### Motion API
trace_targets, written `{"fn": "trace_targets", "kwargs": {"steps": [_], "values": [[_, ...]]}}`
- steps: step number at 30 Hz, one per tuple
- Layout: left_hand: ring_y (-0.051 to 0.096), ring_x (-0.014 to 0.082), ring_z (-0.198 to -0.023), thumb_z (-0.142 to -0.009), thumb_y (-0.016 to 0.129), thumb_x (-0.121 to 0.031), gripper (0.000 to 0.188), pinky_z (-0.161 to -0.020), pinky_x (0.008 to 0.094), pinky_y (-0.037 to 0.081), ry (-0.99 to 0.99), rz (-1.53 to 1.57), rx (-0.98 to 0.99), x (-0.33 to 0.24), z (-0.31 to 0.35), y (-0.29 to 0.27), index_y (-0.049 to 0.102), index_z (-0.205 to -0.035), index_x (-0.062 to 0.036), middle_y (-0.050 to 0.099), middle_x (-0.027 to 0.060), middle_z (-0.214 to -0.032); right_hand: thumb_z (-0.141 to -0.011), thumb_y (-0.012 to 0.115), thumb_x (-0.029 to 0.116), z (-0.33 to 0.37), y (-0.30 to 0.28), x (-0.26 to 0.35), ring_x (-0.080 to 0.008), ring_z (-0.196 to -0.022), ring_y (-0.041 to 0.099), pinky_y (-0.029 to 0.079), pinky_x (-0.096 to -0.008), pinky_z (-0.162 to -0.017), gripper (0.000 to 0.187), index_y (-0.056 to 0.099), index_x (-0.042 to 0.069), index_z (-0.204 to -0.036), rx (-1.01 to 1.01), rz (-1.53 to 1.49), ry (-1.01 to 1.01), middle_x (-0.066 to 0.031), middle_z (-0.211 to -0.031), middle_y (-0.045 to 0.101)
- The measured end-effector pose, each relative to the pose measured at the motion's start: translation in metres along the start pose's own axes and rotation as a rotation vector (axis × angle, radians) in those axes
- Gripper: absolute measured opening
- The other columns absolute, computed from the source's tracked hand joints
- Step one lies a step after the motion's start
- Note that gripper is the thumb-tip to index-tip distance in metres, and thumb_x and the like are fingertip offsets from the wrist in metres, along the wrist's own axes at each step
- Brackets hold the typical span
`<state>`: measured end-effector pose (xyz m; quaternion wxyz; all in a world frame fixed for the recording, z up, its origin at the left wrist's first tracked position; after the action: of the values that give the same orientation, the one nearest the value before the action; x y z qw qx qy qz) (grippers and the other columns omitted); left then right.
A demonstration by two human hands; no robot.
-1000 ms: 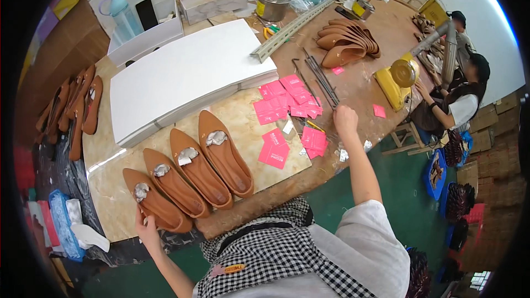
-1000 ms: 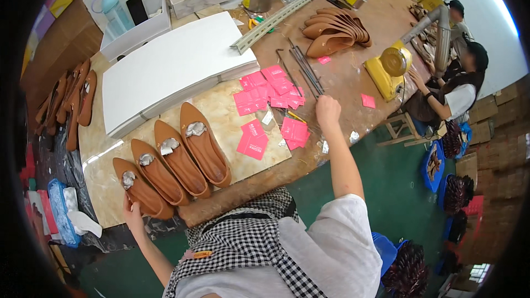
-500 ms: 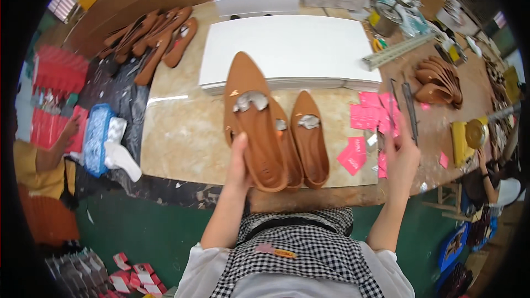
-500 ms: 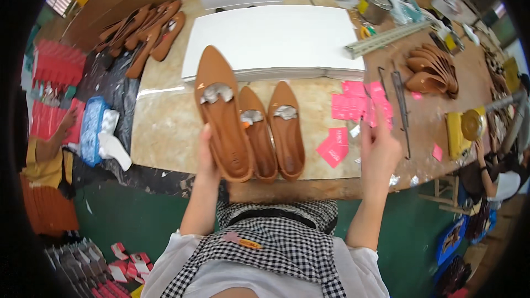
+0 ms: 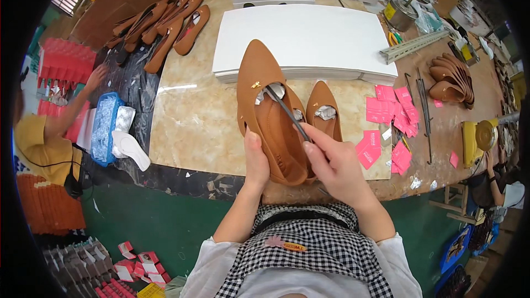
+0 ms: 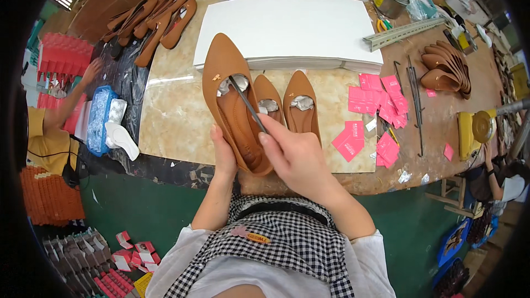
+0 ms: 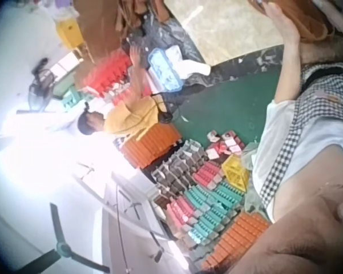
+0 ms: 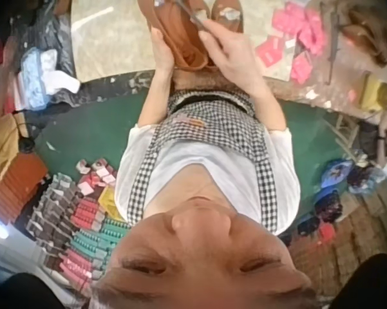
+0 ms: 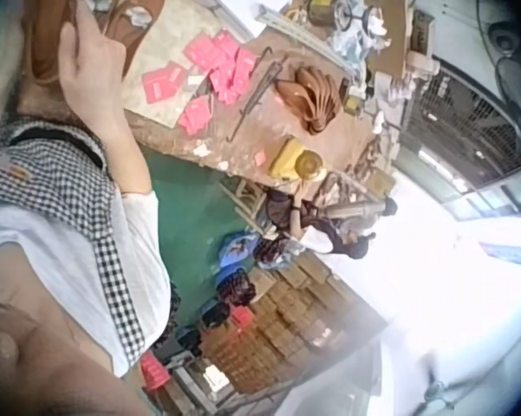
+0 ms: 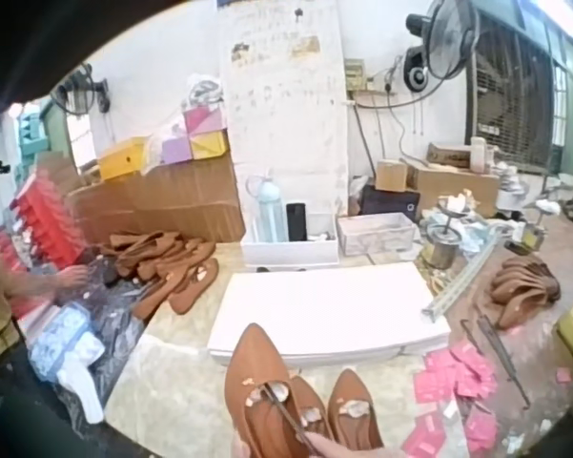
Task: The person inserts metal shanks into the insoles of brown leather flats using a small tool. They then place pink paper inserts into the shoes and arrange them on the table. The person repeats this process for multiple pairs of shoes.
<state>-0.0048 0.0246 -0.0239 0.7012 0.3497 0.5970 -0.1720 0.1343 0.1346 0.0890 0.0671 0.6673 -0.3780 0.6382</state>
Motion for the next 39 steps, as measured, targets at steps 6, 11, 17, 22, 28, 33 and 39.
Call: {"fn": "trace_targets", "kwargs": {"steps": [6,11,17,22,28,33,39], "values": [[0.055,0.0238,-0.123,-0.104,0.028,-0.059,0.072,-0.104,0.0371,0.044,0.004,-0.047,-0.063,-0.006,0.014,0.005,0.042,-0.14,0.0018,0.055,0.0172,-0.134,-0.091,0.064,0.007,-0.009,0.045,-0.01,-0.0228,-0.045,0.054,0.042,-0.0375,-0.047,0.04,0.06,-0.003,-0.129,-0.243,0.372,-0.338,-0.0082,-0.054,0.051],[0.054,0.022,-0.126,-0.105,0.022,-0.06,0.073,-0.109,0.0369,0.04,-0.152,-0.129,-0.258,0.033,0.011,-0.007,0.05,-0.141,-0.0031,0.057,0.0103,-0.137,-0.094,0.063,0.017,0.006,0.051,-0.027,-0.0256,-0.053,0.06,0.049,-0.0364,-0.053,0.041,0.059,0.001,-0.131,-0.003,0.43,-0.178,-0.0083,-0.063,0.061],[0.064,0.0203,-0.091,-0.096,0.058,-0.046,0.042,-0.079,0.0313,0.051,-0.613,-0.116,-0.228,-0.03,-0.004,-0.144,0.066,-0.11,-0.0071,0.067,0.013,-0.101,-0.096,0.058,0.008,0.04,-0.117,-0.135,-0.0162,-0.098,0.068,0.055,-0.0341,-0.08,0.031,0.062,0.002,-0.126,-0.517,0.049,0.088,-0.0079,-0.119,0.071],[0.062,0.031,-0.098,-0.092,0.068,-0.033,0.043,-0.089,0.0396,0.047,0.442,-1.579,-0.422,-0.042,-0.017,-0.15,0.063,-0.113,0.0035,0.064,0.0219,-0.106,-0.088,0.063,0.017,0.132,-0.283,-0.259,-0.0393,-0.084,0.07,0.057,-0.0484,-0.073,0.016,0.07,0.003,-0.091,-0.641,1.335,0.683,-0.0191,-0.092,0.072],[0.062,0.0204,-0.063,-0.089,0.062,-0.021,0.065,-0.06,0.037,0.049,-0.154,-1.064,-0.026,-0.006,-0.006,-0.066,0.044,-0.147,0.002,0.067,0.0094,-0.078,-0.085,0.067,0.018,0.138,-0.296,-0.267,-0.035,-0.074,0.071,0.056,-0.0472,-0.066,0.017,0.069,0.002,-0.081,-0.549,1.287,0.688,-0.019,-0.086,0.072],[0.068,0.0248,-0.103,-0.093,0.058,-0.024,0.042,-0.086,0.0405,0.059,-0.312,0.342,-0.145,-0.001,0.0,-0.068,0.058,-0.13,-0.0028,0.066,0.0137,-0.117,-0.088,0.067,0.002,0.086,-0.204,-0.14,-0.0038,-0.059,0.052,0.04,-0.0234,-0.051,0.019,0.062,0.001,-0.107,-0.694,0.248,0.426,0.0001,-0.063,0.061],[0.067,0.0248,-0.102,-0.098,0.05,-0.042,0.052,-0.089,0.0385,0.055,-0.193,0.183,-0.153,-0.014,-0.017,-0.003,0.057,-0.126,0.002,0.067,0.0144,-0.116,-0.092,0.066,0.008,0.027,-0.039,-0.031,-0.0111,-0.05,0.051,0.04,-0.0291,-0.05,0.05,0.057,0.012,-0.14,0.051,0.09,0.166,-0.0077,-0.058,0.056]]}}
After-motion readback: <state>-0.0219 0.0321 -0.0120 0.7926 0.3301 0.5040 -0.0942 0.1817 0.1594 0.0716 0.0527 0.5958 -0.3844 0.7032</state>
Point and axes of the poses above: each hand's wrist, its own z-axis away from the middle knuckle, its own y-axis out of the palm, x = y × z, the point moved 1 cm from there along -z, towards the middle knuckle
